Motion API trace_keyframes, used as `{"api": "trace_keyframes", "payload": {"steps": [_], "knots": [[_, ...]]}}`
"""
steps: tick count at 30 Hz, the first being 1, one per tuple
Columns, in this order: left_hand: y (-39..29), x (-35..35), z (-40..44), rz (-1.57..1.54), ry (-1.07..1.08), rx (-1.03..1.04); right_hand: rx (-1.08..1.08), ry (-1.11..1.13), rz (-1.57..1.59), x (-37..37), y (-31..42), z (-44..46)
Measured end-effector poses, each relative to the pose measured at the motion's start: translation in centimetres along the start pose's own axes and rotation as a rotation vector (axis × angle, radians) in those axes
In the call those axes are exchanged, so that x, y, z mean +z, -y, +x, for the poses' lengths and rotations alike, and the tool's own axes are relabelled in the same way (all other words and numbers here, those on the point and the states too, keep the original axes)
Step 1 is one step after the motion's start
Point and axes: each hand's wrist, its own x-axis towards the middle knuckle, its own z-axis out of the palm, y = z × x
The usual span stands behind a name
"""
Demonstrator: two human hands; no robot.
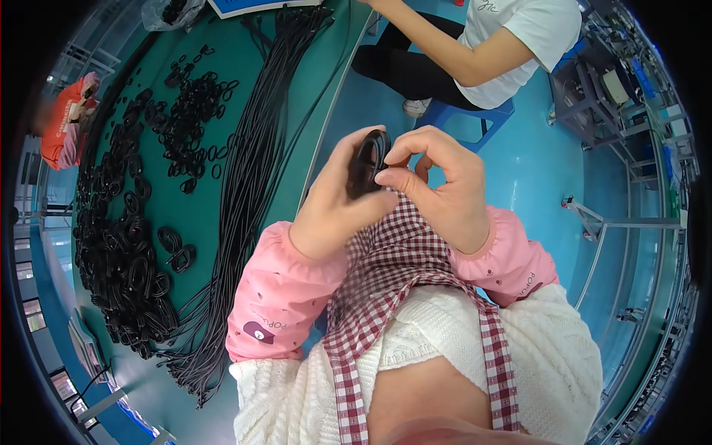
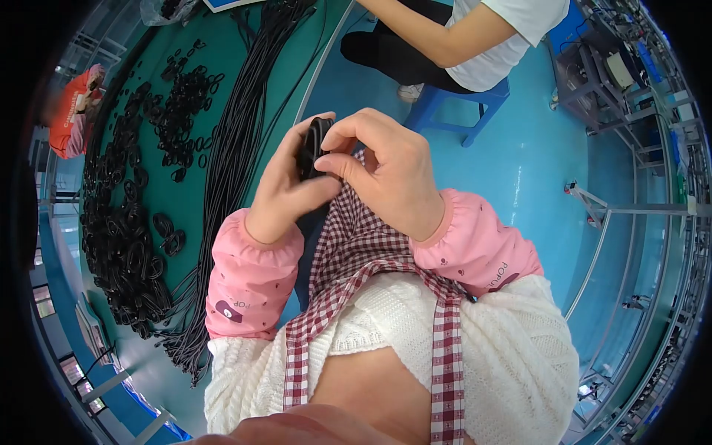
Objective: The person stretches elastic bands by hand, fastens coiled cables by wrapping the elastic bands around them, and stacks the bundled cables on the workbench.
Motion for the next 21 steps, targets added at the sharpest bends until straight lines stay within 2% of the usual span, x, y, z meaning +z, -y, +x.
{"api": "trace_keyframes", "payload": {"steps": [2, 3, 6, 7, 11, 14, 17, 21], "knots": [[-0.2, -0.6, 0.1, -0.546, 0.072, -0.241, 0.103, 0.002, 0.084, 0.1, 0.0, -0.2], [-0.3, 0.2, 0.2, -0.522, -0.024, -0.221, 0.134, 0.004, 0.126, 0.3, -0.1, -0.2], [0.3, 0.2, -0.1, -0.502, -0.024, -0.135, 0.096, 0.033, 0.123, 0.7, 0.1, -0.2], [-0.2, 0.6, 0.0, -0.507, -0.096, -0.178, 0.06, 0.048, 0.099, 0.7, 0.2, -0.1], [-0.8, 0.5, 0.2, -0.456, -0.101, -0.186, -0.003, 0.163, 0.097, 0.2, -0.3, 0.4], [-0.8, 0.6, 0.5, -0.456, -0.129, -0.14, 0.055, 0.125, 0.186, 0.8, -0.1, 0.2], [-0.7, 0.6, 0.3, -0.422, -0.157, -0.129, 0.057, 0.09, 0.068, 0.8, 0.3, 0.4], [-0.6, 0.8, 0.2, -0.449, -0.144, -0.104, 0.127, 0.136, 0.363, 1.1, -0.8, 0.2]]}}
